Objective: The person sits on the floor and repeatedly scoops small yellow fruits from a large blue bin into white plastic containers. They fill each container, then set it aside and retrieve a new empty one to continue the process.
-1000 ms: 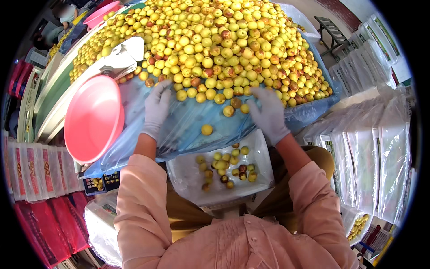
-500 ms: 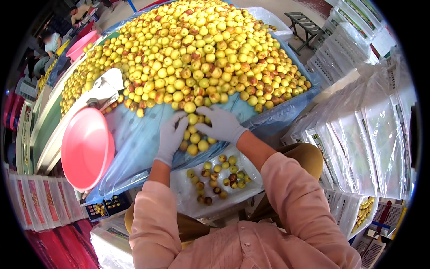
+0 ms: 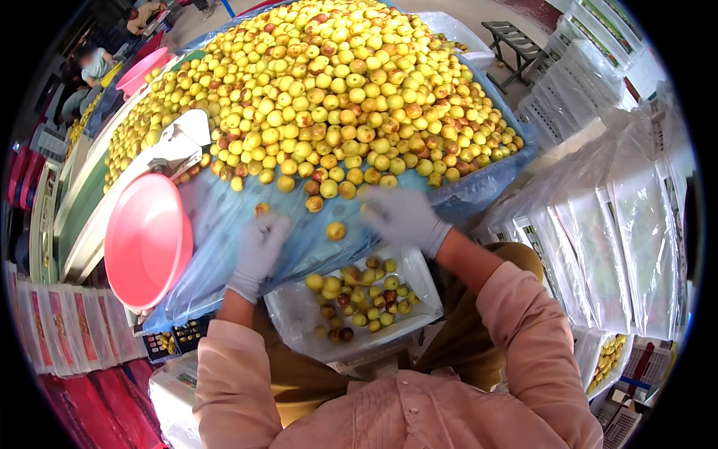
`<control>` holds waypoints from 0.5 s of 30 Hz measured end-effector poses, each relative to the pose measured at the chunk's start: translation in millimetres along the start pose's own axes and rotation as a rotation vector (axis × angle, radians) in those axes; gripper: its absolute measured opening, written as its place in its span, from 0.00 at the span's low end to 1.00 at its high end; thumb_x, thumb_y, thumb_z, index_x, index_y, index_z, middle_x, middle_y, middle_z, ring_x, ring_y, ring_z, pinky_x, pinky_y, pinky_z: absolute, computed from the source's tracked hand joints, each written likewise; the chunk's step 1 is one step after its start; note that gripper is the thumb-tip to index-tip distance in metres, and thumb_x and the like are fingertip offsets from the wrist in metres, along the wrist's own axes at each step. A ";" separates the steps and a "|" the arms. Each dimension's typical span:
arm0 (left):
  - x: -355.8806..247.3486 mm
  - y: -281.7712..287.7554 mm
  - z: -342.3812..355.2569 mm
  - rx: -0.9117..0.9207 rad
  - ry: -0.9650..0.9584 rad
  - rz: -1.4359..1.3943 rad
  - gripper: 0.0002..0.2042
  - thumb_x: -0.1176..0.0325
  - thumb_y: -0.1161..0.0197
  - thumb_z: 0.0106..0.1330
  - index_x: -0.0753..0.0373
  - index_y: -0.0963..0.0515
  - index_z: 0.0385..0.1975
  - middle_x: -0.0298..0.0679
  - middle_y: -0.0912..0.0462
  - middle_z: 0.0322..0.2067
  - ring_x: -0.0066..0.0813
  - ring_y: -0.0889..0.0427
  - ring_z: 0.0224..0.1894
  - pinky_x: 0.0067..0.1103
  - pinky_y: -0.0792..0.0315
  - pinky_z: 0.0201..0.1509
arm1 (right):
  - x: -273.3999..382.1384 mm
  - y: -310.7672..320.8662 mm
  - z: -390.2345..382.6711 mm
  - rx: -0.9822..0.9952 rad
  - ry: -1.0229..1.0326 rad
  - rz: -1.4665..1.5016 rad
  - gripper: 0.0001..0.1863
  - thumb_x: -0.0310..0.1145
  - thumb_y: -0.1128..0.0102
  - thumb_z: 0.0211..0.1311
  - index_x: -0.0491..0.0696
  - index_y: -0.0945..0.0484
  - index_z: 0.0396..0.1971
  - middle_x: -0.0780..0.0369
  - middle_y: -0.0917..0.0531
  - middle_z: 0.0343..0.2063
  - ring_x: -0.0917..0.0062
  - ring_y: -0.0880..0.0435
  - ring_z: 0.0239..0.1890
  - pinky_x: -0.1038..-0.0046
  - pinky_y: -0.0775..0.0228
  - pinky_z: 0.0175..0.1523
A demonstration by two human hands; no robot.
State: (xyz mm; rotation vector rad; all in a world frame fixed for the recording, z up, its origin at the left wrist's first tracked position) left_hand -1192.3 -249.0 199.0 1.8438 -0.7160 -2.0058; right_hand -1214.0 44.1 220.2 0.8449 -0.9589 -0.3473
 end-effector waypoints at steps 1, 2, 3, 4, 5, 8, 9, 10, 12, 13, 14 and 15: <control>6.1 9.5 12.9 -0.130 -0.057 -0.016 0.13 0.66 0.38 0.74 0.69 0.17 0.47 0.45 0.13 0.42 0.30 0.16 0.43 0.26 0.23 0.51 | -30.0 16.0 6.6 -0.181 -0.070 -0.054 0.20 0.44 0.35 0.66 0.50 0.18 0.53 0.57 0.14 0.41 0.59 0.13 0.43 0.61 0.20 0.46; 10.0 21.1 24.1 -0.262 -0.113 -0.023 0.14 0.66 0.39 0.74 0.70 0.17 0.49 0.47 0.13 0.45 0.30 0.15 0.48 0.26 0.23 0.55 | -54.6 36.8 11.6 -0.421 -0.038 -0.064 0.19 0.40 0.34 0.65 0.51 0.18 0.54 0.56 0.14 0.43 0.59 0.13 0.45 0.61 0.20 0.48; 18.4 26.9 33.6 -0.293 -0.096 -0.041 0.14 0.65 0.39 0.75 0.69 0.17 0.51 0.47 0.14 0.47 0.30 0.16 0.50 0.26 0.24 0.57 | -75.1 51.4 22.4 -0.474 -0.085 -0.214 0.20 0.38 0.34 0.65 0.52 0.18 0.56 0.55 0.14 0.46 0.58 0.14 0.48 0.61 0.20 0.50; 29.4 34.1 41.1 -0.327 -0.074 -0.056 0.15 0.64 0.40 0.76 0.69 0.17 0.52 0.46 0.14 0.49 0.29 0.17 0.53 0.25 0.25 0.59 | -86.6 56.0 32.4 -0.455 -0.236 -0.206 0.22 0.39 0.34 0.66 0.54 0.19 0.58 0.55 0.15 0.49 0.57 0.15 0.49 0.61 0.21 0.52; 36.6 32.7 53.9 -0.348 -0.068 -0.085 0.16 0.63 0.41 0.77 0.68 0.18 0.53 0.46 0.14 0.51 0.29 0.18 0.55 0.25 0.26 0.61 | -106.1 56.7 37.3 -0.431 -0.284 -0.212 0.23 0.43 0.35 0.67 0.55 0.20 0.60 0.55 0.16 0.49 0.57 0.15 0.49 0.61 0.21 0.52; 75.7 33.0 65.1 -0.403 0.071 -0.345 0.17 0.60 0.44 0.79 0.67 0.18 0.56 0.42 0.15 0.54 0.28 0.18 0.54 0.25 0.26 0.60 | -93.6 24.9 61.9 -0.363 -0.197 -0.151 0.25 0.52 0.35 0.66 0.57 0.20 0.59 0.54 0.18 0.52 0.57 0.15 0.50 0.60 0.21 0.53; 72.0 21.7 72.0 -0.390 0.077 -0.341 0.18 0.59 0.44 0.80 0.67 0.18 0.56 0.41 0.15 0.54 0.28 0.18 0.54 0.25 0.26 0.60 | -86.7 15.6 65.5 -0.332 -0.204 -0.161 0.26 0.54 0.36 0.66 0.58 0.20 0.59 0.54 0.18 0.53 0.57 0.15 0.51 0.60 0.21 0.53; 64.2 6.9 76.1 -0.374 0.085 -0.336 0.18 0.58 0.45 0.80 0.67 0.18 0.56 0.40 0.15 0.54 0.28 0.18 0.54 0.25 0.26 0.60 | -81.4 6.2 64.9 -0.300 -0.214 -0.169 0.27 0.56 0.36 0.65 0.59 0.20 0.59 0.54 0.19 0.54 0.57 0.15 0.51 0.60 0.21 0.54; 50.5 -5.1 82.7 -0.351 0.008 -0.322 0.18 0.58 0.43 0.80 0.65 0.18 0.55 0.42 0.14 0.51 0.26 0.18 0.52 0.24 0.25 0.58 | -73.2 -11.5 64.3 -0.185 -0.249 -0.058 0.27 0.57 0.35 0.64 0.59 0.20 0.58 0.53 0.18 0.54 0.56 0.15 0.51 0.60 0.21 0.53; 48.3 -8.7 81.1 -0.329 -0.005 -0.266 0.18 0.58 0.43 0.79 0.64 0.18 0.55 0.42 0.13 0.49 0.26 0.18 0.51 0.23 0.25 0.58 | -66.2 -20.6 64.7 -0.127 -0.260 0.001 0.27 0.58 0.35 0.64 0.59 0.20 0.58 0.52 0.18 0.54 0.56 0.15 0.51 0.60 0.21 0.53; 45.4 -15.3 79.1 -0.308 -0.018 -0.209 0.17 0.58 0.42 0.79 0.64 0.18 0.55 0.42 0.13 0.48 0.26 0.17 0.50 0.23 0.25 0.57 | -56.1 -30.1 65.0 -0.125 -0.227 0.048 0.27 0.58 0.35 0.63 0.56 0.19 0.56 0.51 0.16 0.49 0.55 0.14 0.48 0.59 0.21 0.52; 35.3 -25.7 79.6 -0.279 -0.032 -0.159 0.17 0.57 0.41 0.78 0.63 0.18 0.55 0.43 0.12 0.47 0.26 0.17 0.49 0.23 0.25 0.57 | -49.6 -36.1 64.5 -0.076 -0.221 0.097 0.27 0.58 0.35 0.63 0.56 0.19 0.56 0.50 0.15 0.47 0.55 0.14 0.48 0.58 0.22 0.52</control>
Point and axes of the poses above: each hand's wrist, its own z-axis towards the middle knuckle, its own y-axis out of the back of the hand, x = y × z, the point moved 6 cm from there along z, towards the middle knuckle
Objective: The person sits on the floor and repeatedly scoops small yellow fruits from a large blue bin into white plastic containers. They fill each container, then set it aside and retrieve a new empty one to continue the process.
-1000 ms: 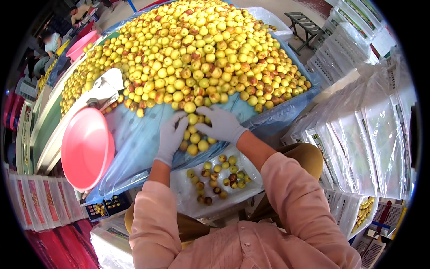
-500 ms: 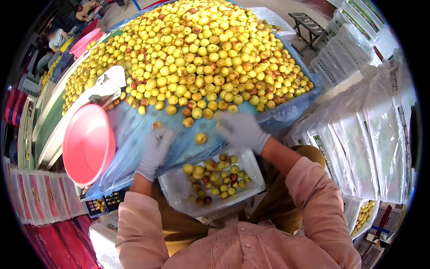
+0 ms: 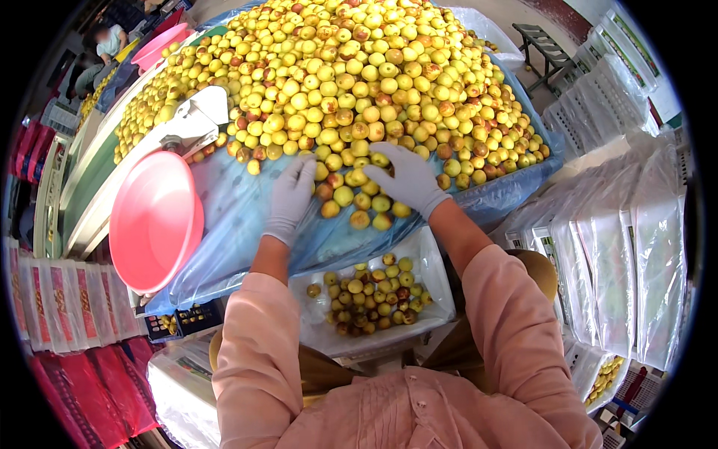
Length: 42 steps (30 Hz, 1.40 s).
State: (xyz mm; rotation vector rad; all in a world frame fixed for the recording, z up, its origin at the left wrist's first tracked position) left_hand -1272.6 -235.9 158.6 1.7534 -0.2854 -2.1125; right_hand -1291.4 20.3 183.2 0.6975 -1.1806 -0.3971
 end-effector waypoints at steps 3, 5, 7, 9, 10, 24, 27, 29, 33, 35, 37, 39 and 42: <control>-33.2 -26.3 -13.7 0.105 0.084 0.037 0.17 0.58 0.39 0.76 0.63 0.18 0.53 0.43 0.11 0.44 0.29 0.14 0.46 0.25 0.23 0.54 | 8.4 -12.1 -9.5 0.067 0.031 0.082 0.28 0.56 0.34 0.63 0.53 0.18 0.55 0.50 0.13 0.38 0.54 0.13 0.45 0.59 0.21 0.51; -33.4 -21.0 -26.7 0.109 -0.032 0.096 0.15 0.60 0.38 0.75 0.64 0.17 0.52 0.45 0.11 0.43 0.34 0.12 0.46 0.27 0.22 0.52 | 27.0 -31.3 -20.6 0.140 0.010 0.209 0.27 0.56 0.35 0.64 0.53 0.18 0.55 0.52 0.12 0.40 0.55 0.13 0.43 0.59 0.21 0.50; -35.4 -25.6 -37.7 0.212 0.010 0.119 0.15 0.61 0.38 0.75 0.64 0.17 0.51 0.47 0.12 0.43 0.37 0.12 0.46 0.28 0.22 0.51 | 34.2 -39.2 -34.3 0.146 0.060 0.251 0.26 0.55 0.36 0.64 0.53 0.18 0.53 0.54 0.12 0.40 0.56 0.13 0.42 0.59 0.21 0.48; -44.1 -24.3 -55.7 0.247 -0.060 0.123 0.14 0.63 0.39 0.74 0.65 0.17 0.51 0.48 0.12 0.42 0.41 0.13 0.45 0.28 0.22 0.51 | 46.0 -43.4 -50.1 0.131 0.119 0.226 0.23 0.54 0.38 0.66 0.52 0.19 0.51 0.55 0.12 0.38 0.56 0.13 0.41 0.59 0.21 0.47; -42.8 -21.6 -64.1 0.254 -0.053 0.117 0.14 0.63 0.39 0.74 0.65 0.17 0.50 0.48 0.12 0.42 0.41 0.13 0.45 0.29 0.22 0.51 | 51.5 -44.0 -58.1 0.126 0.133 0.206 0.22 0.54 0.39 0.67 0.52 0.19 0.49 0.56 0.12 0.38 0.56 0.13 0.41 0.59 0.21 0.46; -91.0 -11.5 -134.1 0.535 -0.053 0.357 0.10 0.64 0.35 0.69 0.65 0.14 0.36 0.46 0.14 0.33 0.41 0.13 0.36 0.31 0.22 0.40 | 7.9 74.7 -85.3 -0.154 0.003 -0.207 0.20 0.54 0.39 0.66 0.52 0.16 0.42 0.58 0.14 0.31 0.59 0.13 0.34 0.59 0.20 0.41; -84.2 7.7 -110.0 0.312 -0.107 0.338 0.11 0.64 0.37 0.71 0.67 0.15 0.40 0.49 0.12 0.36 0.43 0.12 0.38 0.29 0.22 0.43 | -81.4 125.5 -68.7 -0.283 -0.234 -0.545 0.24 0.57 0.38 0.63 0.53 0.16 0.47 0.56 0.15 0.43 0.60 0.14 0.43 0.58 0.21 0.46; -61.6 34.0 -87.3 0.163 0.044 0.172 0.14 0.64 0.40 0.74 0.67 0.17 0.49 0.52 0.13 0.45 0.49 0.13 0.48 0.31 0.23 0.53 | -81.4 111.1 -60.5 -0.112 -0.320 -0.603 0.32 0.61 0.39 0.62 0.53 0.20 0.57 0.54 0.21 0.57 0.54 0.19 0.55 0.55 0.25 0.52; -12.1 80.8 -33.0 -0.151 -0.160 0.369 0.21 0.60 0.45 0.78 0.66 0.24 0.63 0.54 0.19 0.60 0.49 0.22 0.64 0.32 0.32 0.69 | -27.9 37.8 -46.3 -0.105 -0.066 -0.720 0.42 0.65 0.42 0.63 0.54 0.31 0.70 0.50 0.26 0.62 0.47 0.23 0.58 0.51 0.28 0.55; 9.6 98.4 -10.8 -0.238 -0.111 0.369 0.23 0.57 0.47 0.79 0.66 0.25 0.65 0.54 0.21 0.63 0.48 0.24 0.67 0.31 0.34 0.72 | 3.5 4.0 -39.0 0.010 0.061 -0.589 0.41 0.64 0.43 0.65 0.55 0.33 0.72 0.48 0.29 0.65 0.48 0.20 0.55 0.50 0.25 0.55; 23.9 103.1 8.5 -0.272 -0.026 0.272 0.24 0.55 0.48 0.80 0.66 0.26 0.66 0.54 0.22 0.64 0.47 0.25 0.68 0.31 0.35 0.73 | 32.8 -4.5 -37.1 0.162 0.110 -0.480 0.39 0.61 0.42 0.66 0.54 0.32 0.71 0.49 0.27 0.63 0.51 0.17 0.50 0.53 0.22 0.52; 24.1 104.0 31.6 -0.306 -0.031 0.202 0.25 0.53 0.47 0.80 0.64 0.26 0.67 0.55 0.24 0.66 0.49 0.27 0.69 0.32 0.36 0.74 | 40.9 -2.0 -19.4 0.060 0.259 -0.340 0.34 0.55 0.40 0.66 0.53 0.28 0.67 0.52 0.23 0.59 0.56 0.13 0.38 0.59 0.19 0.44; 30.4 97.1 55.5 -0.338 -0.041 0.264 0.25 0.51 0.46 0.79 0.60 0.26 0.68 0.56 0.28 0.68 0.53 0.31 0.71 0.34 0.38 0.75 | 36.2 35.3 43.6 -0.121 0.180 -0.347 0.31 0.52 0.37 0.66 0.52 0.26 0.65 0.54 0.20 0.55 0.57 0.15 0.43 0.57 0.20 0.47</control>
Point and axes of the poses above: each hand's wrist, its own z-axis towards the middle knuckle, its own y-axis out of the back of the hand, x = y × z, the point moved 6 cm from there along z, towards the middle knuckle
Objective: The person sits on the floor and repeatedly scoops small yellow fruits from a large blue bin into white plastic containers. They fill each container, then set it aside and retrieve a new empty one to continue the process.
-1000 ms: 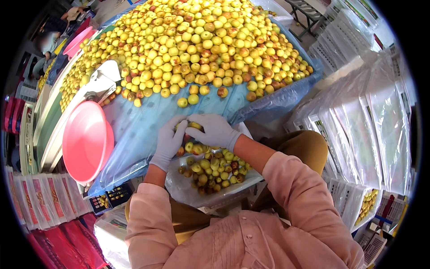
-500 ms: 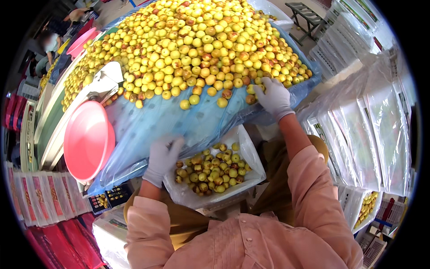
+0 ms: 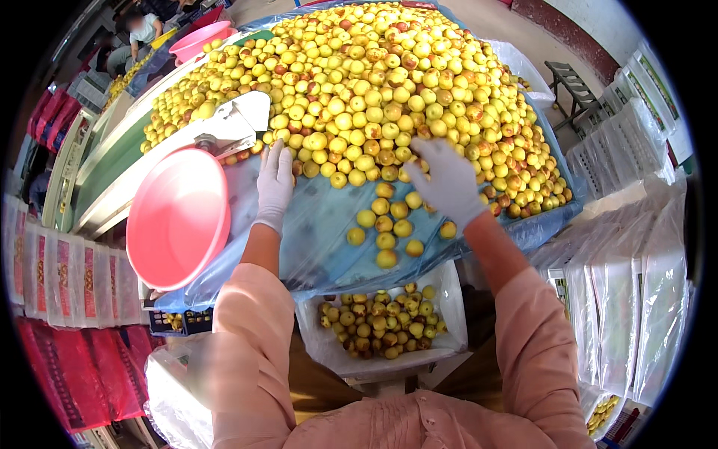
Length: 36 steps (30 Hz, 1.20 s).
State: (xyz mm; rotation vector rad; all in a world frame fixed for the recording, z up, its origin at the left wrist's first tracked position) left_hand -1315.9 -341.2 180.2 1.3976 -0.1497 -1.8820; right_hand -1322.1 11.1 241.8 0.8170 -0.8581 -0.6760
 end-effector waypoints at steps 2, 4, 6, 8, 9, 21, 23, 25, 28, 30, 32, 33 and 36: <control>0.1 -4.0 9.2 -0.027 -0.077 0.278 0.25 0.50 0.45 0.78 0.56 0.25 0.68 0.57 0.32 0.71 0.57 0.34 0.73 0.36 0.39 0.76 | -10.7 -1.7 38.8 -0.154 0.023 -0.086 0.30 0.50 0.36 0.65 0.54 0.25 0.64 0.55 0.20 0.52 0.58 0.17 0.49 0.55 0.23 0.50; -14.4 -24.2 12.9 -0.028 -0.068 0.079 0.24 0.47 0.44 0.76 0.53 0.22 0.65 0.58 0.36 0.73 0.60 0.41 0.75 0.41 0.43 0.78 | 3.9 -22.4 59.4 -0.176 0.091 -0.140 0.29 0.54 0.39 0.65 0.59 0.24 0.64 0.58 0.20 0.48 0.58 0.21 0.51 0.51 0.29 0.55; -46.0 -48.1 2.8 0.060 -0.016 0.157 0.24 0.47 0.44 0.76 0.52 0.21 0.64 0.55 0.34 0.72 0.60 0.38 0.74 0.41 0.43 0.78 | 19.6 -46.3 53.3 -0.192 0.137 -0.152 0.29 0.56 0.40 0.65 0.60 0.23 0.63 0.59 0.21 0.49 0.59 0.22 0.51 0.49 0.34 0.58; -53.4 -44.1 -9.9 0.136 -0.134 0.135 0.21 0.50 0.43 0.76 0.51 0.20 0.63 0.54 0.34 0.72 0.60 0.38 0.73 0.42 0.42 0.77 | 44.3 -65.2 43.4 -0.112 0.159 -0.135 0.29 0.56 0.40 0.65 0.61 0.23 0.63 0.59 0.21 0.48 0.61 0.22 0.50 0.47 0.37 0.60; -61.6 -46.8 -22.5 0.209 -0.191 0.181 0.21 0.51 0.42 0.75 0.51 0.20 0.62 0.54 0.34 0.72 0.60 0.38 0.73 0.43 0.42 0.77 | 45.0 -69.6 34.7 -0.067 0.161 -0.131 0.30 0.56 0.40 0.66 0.61 0.25 0.66 0.56 0.21 0.51 0.57 0.24 0.54 0.45 0.39 0.63; -78.8 60.7 -131.7 0.589 -0.202 0.167 0.22 0.57 0.47 0.79 0.59 0.26 0.68 0.55 0.29 0.69 0.58 0.31 0.71 0.37 0.37 0.75 | -14.5 40.6 -83.2 0.106 0.030 0.186 0.29 0.45 0.36 0.66 0.48 0.25 0.64 0.49 0.21 0.56 0.54 0.22 0.59 0.58 0.29 0.64; -45.3 73.4 -121.1 0.486 -0.045 0.025 0.23 0.56 0.49 0.81 0.61 0.26 0.68 0.52 0.25 0.67 0.49 0.27 0.70 0.33 0.35 0.74 | -65.1 51.2 -93.7 0.075 -0.193 -0.053 0.28 0.48 0.36 0.65 0.50 0.23 0.61 0.53 0.18 0.49 0.56 0.16 0.50 0.58 0.23 0.54; -22.2 69.8 -114.0 0.421 0.088 -0.127 0.23 0.55 0.51 0.83 0.63 0.26 0.68 0.48 0.22 0.65 0.41 0.25 0.68 0.29 0.34 0.72 | -73.3 47.2 -99.4 0.144 -0.123 -0.130 0.29 0.50 0.37 0.66 0.51 0.23 0.62 0.54 0.17 0.50 0.56 0.15 0.49 0.59 0.23 0.54; 0.6 53.2 -104.7 0.394 0.237 -0.323 0.24 0.54 0.53 0.84 0.65 0.26 0.68 0.44 0.19 0.62 0.33 0.23 0.65 0.27 0.33 0.70 | -59.9 28.5 -97.8 0.215 -0.089 -0.054 0.30 0.54 0.39 0.67 0.52 0.24 0.63 0.54 0.17 0.49 0.56 0.15 0.49 0.59 0.23 0.55; 6.0 34.0 -105.6 0.392 0.321 -0.411 0.24 0.54 0.53 0.84 0.66 0.26 0.68 0.42 0.19 0.61 0.30 0.22 0.63 0.26 0.32 0.69 | -41.4 14.1 -95.8 0.236 -0.064 0.041 0.30 0.54 0.39 0.67 0.53 0.24 0.63 0.54 0.17 0.49 0.55 0.16 0.50 0.59 0.23 0.55; -20.4 13.8 -106.5 0.383 0.303 -0.384 0.23 0.54 0.49 0.82 0.64 0.23 0.64 0.42 0.17 0.58 0.29 0.22 0.62 0.26 0.30 0.67 | -42.6 4.2 -94.3 0.256 -0.105 0.103 0.31 0.55 0.39 0.67 0.54 0.25 0.64 0.53 0.17 0.48 0.56 0.16 0.50 0.59 0.23 0.55; -22.3 12.1 -105.3 0.375 0.205 -0.309 0.22 0.54 0.48 0.82 0.63 0.23 0.63 0.42 0.17 0.58 0.29 0.22 0.61 0.26 0.30 0.66 | -35.5 -0.5 -92.5 0.262 -0.110 0.141 0.31 0.55 0.39 0.67 0.54 0.25 0.65 0.53 0.17 0.48 0.56 0.16 0.50 0.60 0.23 0.55; -36.7 -2.7 -109.9 0.384 0.154 -0.293 0.20 0.55 0.44 0.79 0.62 0.21 0.60 0.43 0.15 0.53 0.30 0.19 0.57 0.25 0.27 0.63 | -9.7 -13.8 -84.9 0.324 -0.105 0.192 0.30 0.56 0.38 0.66 0.55 0.24 0.62 0.55 0.16 0.46 0.58 0.16 0.50 0.61 0.23 0.55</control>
Point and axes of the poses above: each hand's wrist, its own z-axis towards the middle knuckle, its own y-axis out of the back of the hand, x = y × z, the point moved 6 cm from there along z, towards the middle knuckle
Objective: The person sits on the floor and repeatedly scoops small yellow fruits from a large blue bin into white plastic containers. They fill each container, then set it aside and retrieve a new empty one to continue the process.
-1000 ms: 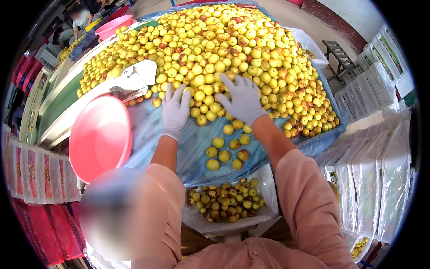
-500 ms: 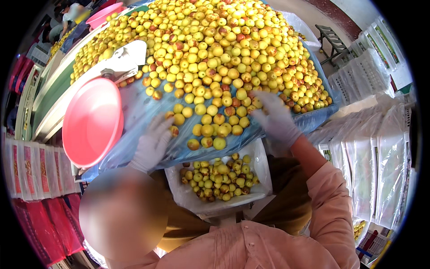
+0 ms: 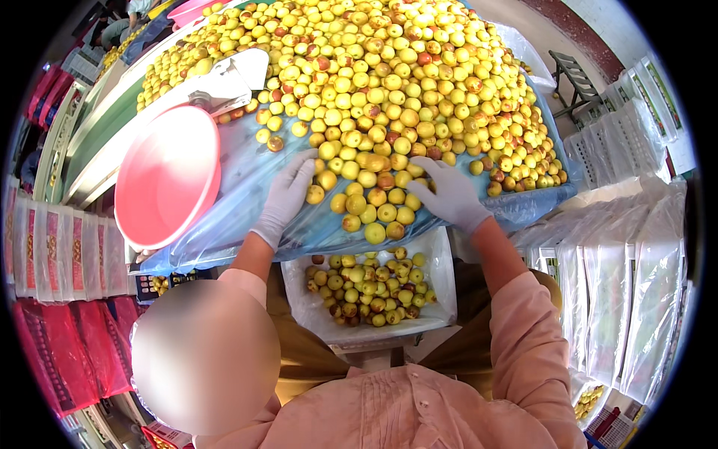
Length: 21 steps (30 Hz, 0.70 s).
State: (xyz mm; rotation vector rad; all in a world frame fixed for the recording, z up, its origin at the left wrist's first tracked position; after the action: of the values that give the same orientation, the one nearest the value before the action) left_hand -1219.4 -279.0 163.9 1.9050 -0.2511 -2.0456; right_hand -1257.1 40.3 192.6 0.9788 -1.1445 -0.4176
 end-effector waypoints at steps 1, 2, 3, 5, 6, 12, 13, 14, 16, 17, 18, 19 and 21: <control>-2.1 -8.4 -1.9 0.019 0.002 0.027 0.20 0.55 0.43 0.79 0.61 0.21 0.61 0.43 0.14 0.51 0.30 0.18 0.55 0.25 0.26 0.62 | 8.1 -3.5 4.4 0.042 -0.012 0.021 0.29 0.56 0.38 0.66 0.55 0.24 0.61 0.55 0.16 0.46 0.58 0.16 0.51 0.61 0.23 0.55; -4.2 -15.1 -4.3 0.037 0.004 0.054 0.20 0.55 0.42 0.78 0.60 0.22 0.61 0.43 0.14 0.50 0.30 0.16 0.53 0.25 0.26 0.61 | 14.2 -7.9 7.0 0.083 -0.023 0.042 0.29 0.56 0.38 0.66 0.55 0.23 0.60 0.56 0.16 0.46 0.59 0.16 0.51 0.61 0.23 0.55; -11.9 -23.3 -5.8 0.069 -0.022 0.098 0.20 0.55 0.39 0.76 0.56 0.23 0.62 0.46 0.13 0.44 0.34 0.14 0.46 0.27 0.23 0.56 | 21.8 -10.7 8.4 0.057 0.051 0.038 0.28 0.56 0.38 0.66 0.53 0.23 0.59 0.55 0.15 0.43 0.58 0.14 0.47 0.61 0.22 0.52; -24.6 -38.4 -14.4 0.129 -0.030 0.153 0.21 0.55 0.37 0.74 0.54 0.23 0.63 0.48 0.14 0.41 0.39 0.14 0.43 0.29 0.22 0.52 | 29.5 -17.9 8.4 0.123 0.068 0.161 0.28 0.55 0.37 0.66 0.52 0.24 0.58 0.54 0.14 0.40 0.57 0.14 0.44 0.60 0.22 0.51; -35.8 -45.4 -20.3 0.163 -0.036 0.183 0.21 0.55 0.37 0.74 0.53 0.24 0.63 0.49 0.14 0.40 0.41 0.13 0.42 0.30 0.22 0.51 | 35.8 -21.0 7.5 0.152 0.075 0.223 0.28 0.55 0.37 0.66 0.51 0.24 0.58 0.53 0.14 0.39 0.56 0.13 0.43 0.59 0.22 0.50; -60.9 -52.9 -61.2 0.343 -0.227 0.297 0.18 0.58 0.37 0.72 0.58 0.21 0.57 0.53 0.14 0.46 0.51 0.14 0.48 0.35 0.21 0.52 | 77.3 -40.1 -30.1 0.290 0.278 0.091 0.27 0.54 0.36 0.66 0.47 0.20 0.53 0.51 0.13 0.39 0.53 0.14 0.43 0.56 0.22 0.49; -70.3 -46.8 -58.7 0.396 -0.190 0.312 0.17 0.59 0.37 0.73 0.59 0.19 0.55 0.54 0.14 0.47 0.51 0.14 0.50 0.35 0.22 0.53 | 75.1 -41.7 -34.7 0.334 0.308 0.056 0.26 0.54 0.36 0.66 0.47 0.20 0.52 0.51 0.13 0.39 0.53 0.14 0.44 0.56 0.22 0.49; -73.2 -41.8 -55.3 0.450 -0.154 0.327 0.16 0.59 0.37 0.73 0.60 0.18 0.54 0.56 0.14 0.48 0.52 0.14 0.51 0.35 0.22 0.54 | 65.6 -34.5 -33.1 0.393 0.266 0.126 0.26 0.53 0.36 0.66 0.47 0.19 0.52 0.50 0.13 0.39 0.54 0.14 0.44 0.57 0.22 0.50; -52.6 -6.5 -27.6 0.245 0.068 0.305 0.15 0.59 0.38 0.74 0.59 0.16 0.52 0.53 0.13 0.48 0.47 0.14 0.53 0.32 0.23 0.58 | 47.3 -11.5 -23.1 0.539 0.201 0.284 0.26 0.53 0.36 0.66 0.47 0.19 0.51 0.50 0.14 0.40 0.55 0.14 0.46 0.57 0.22 0.51; -43.9 13.0 -11.5 0.073 -0.068 0.272 0.16 0.58 0.39 0.75 0.59 0.17 0.54 0.50 0.13 0.48 0.43 0.14 0.53 0.30 0.23 0.59 | 26.5 4.5 -9.0 0.367 0.098 0.328 0.26 0.52 0.36 0.65 0.47 0.19 0.52 0.50 0.14 0.41 0.55 0.14 0.46 0.58 0.22 0.52; -35.1 34.8 2.0 -0.108 -0.215 0.242 0.17 0.57 0.40 0.76 0.59 0.18 0.56 0.47 0.12 0.48 0.39 0.13 0.52 0.29 0.24 0.60 | 7.0 26.0 5.2 0.187 0.006 0.364 0.26 0.52 0.35 0.65 0.47 0.19 0.53 0.50 0.14 0.41 0.54 0.13 0.47 0.58 0.22 0.52; -16.0 51.5 17.8 -0.202 -0.206 0.263 0.17 0.57 0.40 0.76 0.60 0.18 0.57 0.46 0.12 0.48 0.37 0.13 0.51 0.28 0.24 0.59 | -25.8 44.6 16.4 -0.011 -0.060 0.123 0.27 0.52 0.35 0.65 0.48 0.20 0.54 0.50 0.13 0.42 0.54 0.14 0.48 0.58 0.22 0.53; 18.4 76.9 36.7 -0.389 -0.175 0.301 0.18 0.56 0.41 0.77 0.61 0.19 0.58 0.44 0.11 0.47 0.34 0.13 0.49 0.27 0.24 0.59 | -57.4 42.1 26.5 -0.182 -0.135 -0.029 0.28 0.52 0.35 0.65 0.48 0.22 0.57 0.49 0.13 0.44 0.53 0.14 0.50 0.59 0.23 0.54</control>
State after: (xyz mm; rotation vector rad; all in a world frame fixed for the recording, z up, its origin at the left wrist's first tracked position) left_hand -1247.4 -360.5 176.9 1.3708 -0.1558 -1.8928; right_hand -1311.6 93.0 196.7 0.8185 -1.1920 -0.6087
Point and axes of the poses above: each hand's wrist, its own z-axis towards the middle knuckle, its own y-axis out of the back of the hand, x = y × z, the point moved 6 cm from there along z, towards the middle knuckle
